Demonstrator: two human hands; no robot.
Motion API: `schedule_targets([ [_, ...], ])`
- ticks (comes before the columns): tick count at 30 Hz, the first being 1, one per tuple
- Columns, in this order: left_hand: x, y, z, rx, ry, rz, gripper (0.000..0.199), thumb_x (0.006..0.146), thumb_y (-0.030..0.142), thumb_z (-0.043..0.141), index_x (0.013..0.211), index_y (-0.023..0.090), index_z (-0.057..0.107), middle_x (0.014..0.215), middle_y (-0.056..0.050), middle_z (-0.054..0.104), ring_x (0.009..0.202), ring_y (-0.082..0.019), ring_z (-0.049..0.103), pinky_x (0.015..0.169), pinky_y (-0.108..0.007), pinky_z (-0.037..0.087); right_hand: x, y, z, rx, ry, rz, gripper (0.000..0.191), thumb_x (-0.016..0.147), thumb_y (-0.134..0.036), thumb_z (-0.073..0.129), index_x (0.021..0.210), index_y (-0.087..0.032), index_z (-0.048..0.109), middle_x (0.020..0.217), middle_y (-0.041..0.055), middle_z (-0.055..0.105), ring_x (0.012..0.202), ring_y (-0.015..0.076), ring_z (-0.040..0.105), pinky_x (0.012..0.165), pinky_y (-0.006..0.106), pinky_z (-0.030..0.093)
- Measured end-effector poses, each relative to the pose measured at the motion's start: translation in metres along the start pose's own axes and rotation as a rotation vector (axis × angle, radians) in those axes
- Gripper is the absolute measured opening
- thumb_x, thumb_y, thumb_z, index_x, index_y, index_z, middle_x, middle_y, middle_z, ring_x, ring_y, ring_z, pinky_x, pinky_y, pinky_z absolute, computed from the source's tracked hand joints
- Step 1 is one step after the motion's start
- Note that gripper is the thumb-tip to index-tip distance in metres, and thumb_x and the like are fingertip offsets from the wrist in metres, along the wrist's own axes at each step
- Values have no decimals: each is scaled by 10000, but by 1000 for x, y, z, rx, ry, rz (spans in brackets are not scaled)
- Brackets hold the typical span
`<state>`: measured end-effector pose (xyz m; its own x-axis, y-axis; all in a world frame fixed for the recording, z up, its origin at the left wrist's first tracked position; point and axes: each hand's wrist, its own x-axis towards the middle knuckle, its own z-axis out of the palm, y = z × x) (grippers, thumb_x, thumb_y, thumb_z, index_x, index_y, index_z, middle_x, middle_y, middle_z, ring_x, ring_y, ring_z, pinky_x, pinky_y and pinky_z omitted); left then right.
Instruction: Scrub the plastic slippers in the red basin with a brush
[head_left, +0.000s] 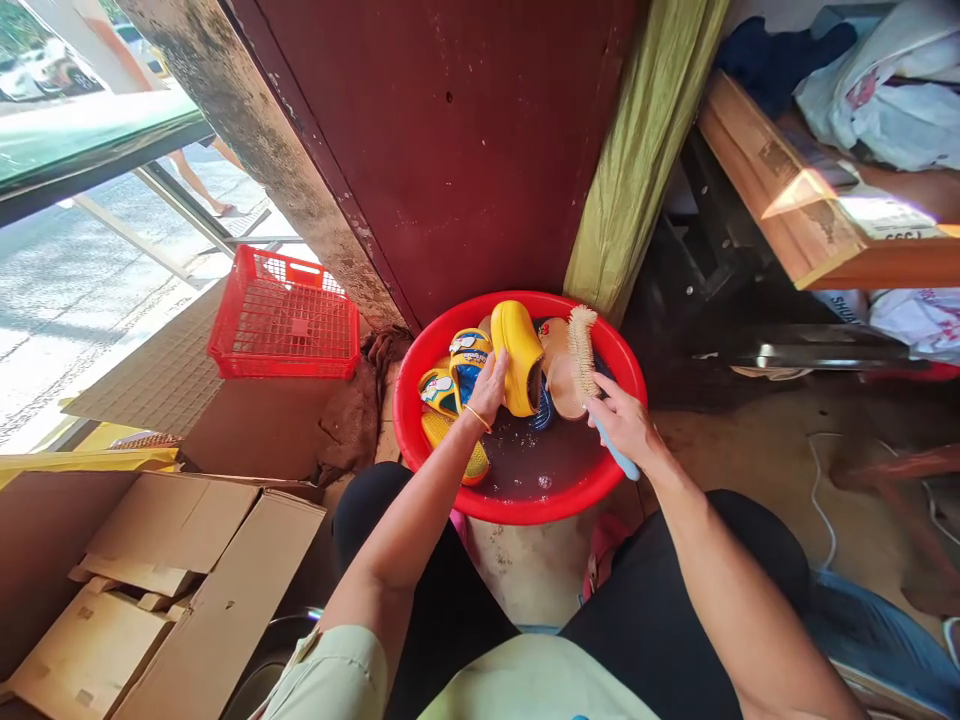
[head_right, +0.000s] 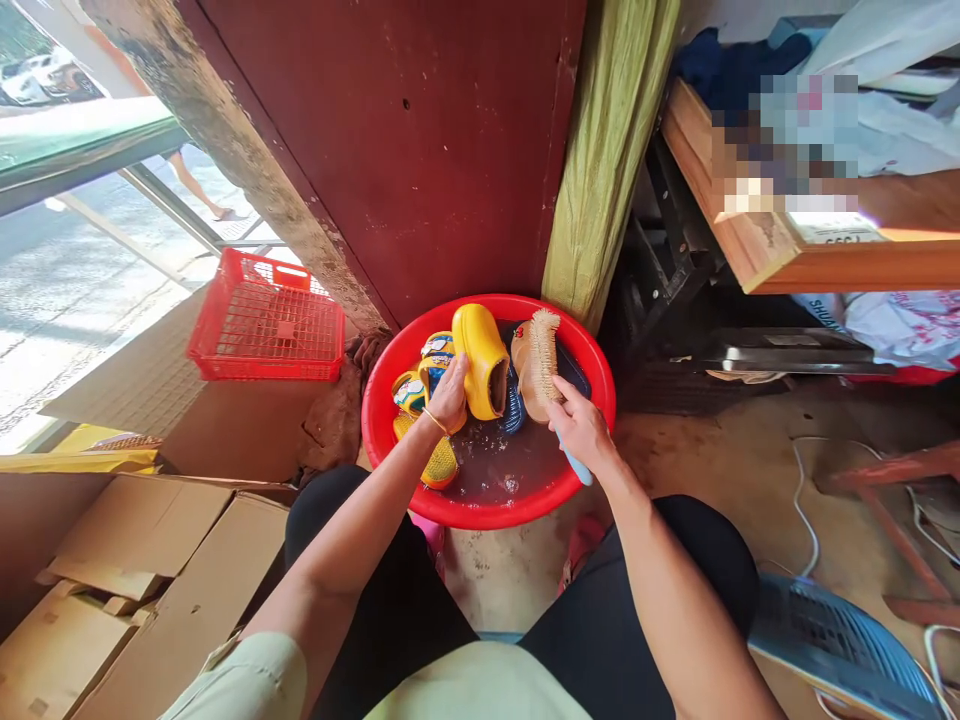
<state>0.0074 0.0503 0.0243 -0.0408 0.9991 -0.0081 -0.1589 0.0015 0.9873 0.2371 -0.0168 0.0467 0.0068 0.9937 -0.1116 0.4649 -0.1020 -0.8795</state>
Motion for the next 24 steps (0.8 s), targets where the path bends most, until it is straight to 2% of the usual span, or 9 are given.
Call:
schedule_targets([
  [5,0,-7,1,19,-162,-68,617,766,445,753,1314,207,597,1186,-99,685,1157,-258,627,958,-390,528,0,1,26,-25,-63,-18,699,909,-501,489,1540,-219,390,684,-18,676,464,129,559,441,237,481],
  [8,-5,-2,-13,97,-236,-23,562,804,458,701,1290,193,604,1213,-131,677,1135,-262,639,932,-392,531,1,4,38,-195,-109,-71,605,924,-428,500,1502,-252,468,721,-3,709,611,162,648,599,264,531],
  [10,-11,6,-34,350,-299,-9,454,855,492,623,1202,200,648,1060,-121,715,980,-264,688,877,-424,546,4,4,38,-316,-110,-117,554,932,-406,501,1471,-280,515,861,24,757,756,199,698,726,298,542],
  [12,-20,14,-61,824,-348,-15,336,847,476,642,1044,210,702,872,-106,714,895,-294,697,883,-474,528,8,4,34,-407,-89,-135,540,944,-404,487,1476,-315,509,1085,42,759,885,235,715,803,326,536],
  [14,-30,19,-88,1288,-280,-114,297,791,487,703,927,223,714,859,-115,712,965,-364,687,911,-527,502,12,4,29,-490,-61,-111,549,956,-392,462,1503,-345,468,1237,47,716,956,262,716,835,347,532],
  [16,-40,18,-109,1406,-195,-164,309,828,456,664,997,200,705,923,-150,717,1018,-402,675,914,-566,488,14,5,27,-554,-69,-76,560,960,-367,446,1519,-357,439,1280,53,698,989,278,714,843,360,529],
  [18,-47,12,-119,1451,-52,-125,387,880,439,606,1185,204,647,1078,-155,711,1100,-358,659,964,-510,485,12,5,32,-580,-156,-69,545,954,-374,462,1499,-358,472,1253,61,713,1001,285,713,837,363,526],
  [21,-50,-2,-118,1415,81,88,656,879,487,615,1430,165,466,1435,-218,523,1355,-341,487,1082,-477,415,5,4,44,-578,-340,-115,474,934,-413,517,1400,-367,592,1200,61,737,987,281,714,822,360,521],
  [24,-42,-11,-107,1361,107,122,899,832,601,634,1544,165,300,1609,-246,263,1487,-393,272,1118,-578,341,0,2,48,-599,-357,-139,460,917,-385,551,1373,-382,613,1182,59,742,965,275,717,807,358,516],
])
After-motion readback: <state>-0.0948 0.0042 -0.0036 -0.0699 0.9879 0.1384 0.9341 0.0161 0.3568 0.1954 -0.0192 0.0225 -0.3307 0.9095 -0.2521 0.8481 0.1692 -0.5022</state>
